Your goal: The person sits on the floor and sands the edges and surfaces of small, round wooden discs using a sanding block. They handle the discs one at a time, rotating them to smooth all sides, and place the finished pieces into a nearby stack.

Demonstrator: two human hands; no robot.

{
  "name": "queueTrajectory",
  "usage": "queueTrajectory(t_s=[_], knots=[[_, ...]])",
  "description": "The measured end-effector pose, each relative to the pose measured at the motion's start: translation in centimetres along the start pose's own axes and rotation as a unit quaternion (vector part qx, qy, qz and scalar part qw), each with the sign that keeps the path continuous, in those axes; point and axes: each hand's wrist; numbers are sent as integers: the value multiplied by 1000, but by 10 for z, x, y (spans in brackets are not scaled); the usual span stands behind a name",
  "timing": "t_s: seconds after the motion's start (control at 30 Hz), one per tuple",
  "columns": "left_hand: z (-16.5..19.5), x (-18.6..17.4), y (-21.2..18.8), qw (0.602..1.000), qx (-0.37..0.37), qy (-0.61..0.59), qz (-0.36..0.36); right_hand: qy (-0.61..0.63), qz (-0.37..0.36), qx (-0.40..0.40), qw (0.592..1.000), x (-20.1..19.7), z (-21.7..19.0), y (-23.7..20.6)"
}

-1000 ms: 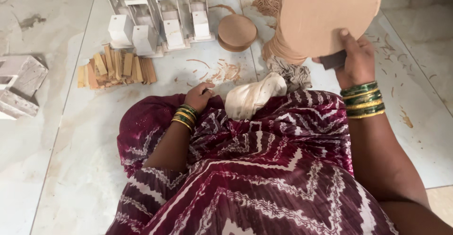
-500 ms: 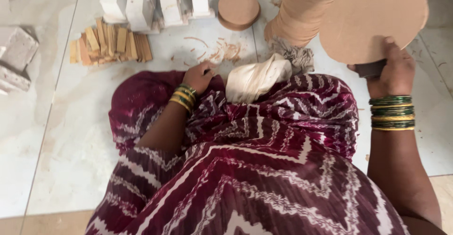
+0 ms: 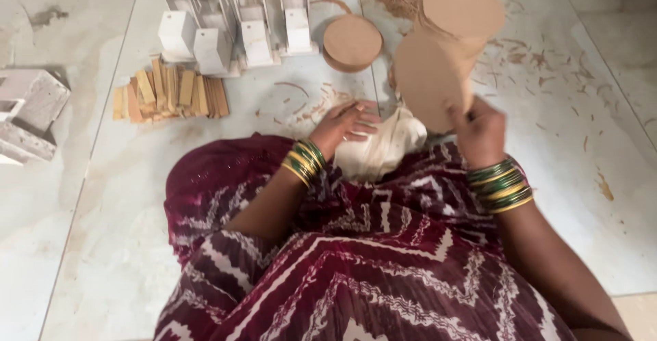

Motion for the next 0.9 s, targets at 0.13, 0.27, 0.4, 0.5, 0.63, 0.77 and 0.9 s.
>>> queueTrajectory(t_s=[0.13, 0.27, 0.4, 0.5, 0.63, 0.77, 0.9], knots=[[-8, 7, 3, 987, 5, -159, -20, -136, -77, -102, 982, 36, -21, -8], [-32, -2, 3, 957, -2, -284, 61, -258, -149, -270, 916, 62, -41, -2], [-59, -21, 8, 939, 23, -319, 129, -187, -230, -281, 913, 80, -47, 11], [-67, -37, 19, 928, 23, -305, 212, -50, -237, -241, 940, 89, -34, 21], [-59, -53, 24, 939, 68, -231, 246, 51, -209, 26, 976, 92, 5, 37], [-40, -47, 22, 954, 47, -225, 193, 356, -153, 293, 874, 100, 48, 49], [-25, -32, 18, 972, 55, -200, 113, 489, -204, 448, 720, 124, 70, 42]])
Point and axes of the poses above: each hand's wrist, its own y-axis towards the middle knuckle, its own x-axis out of the palm, z = x × y
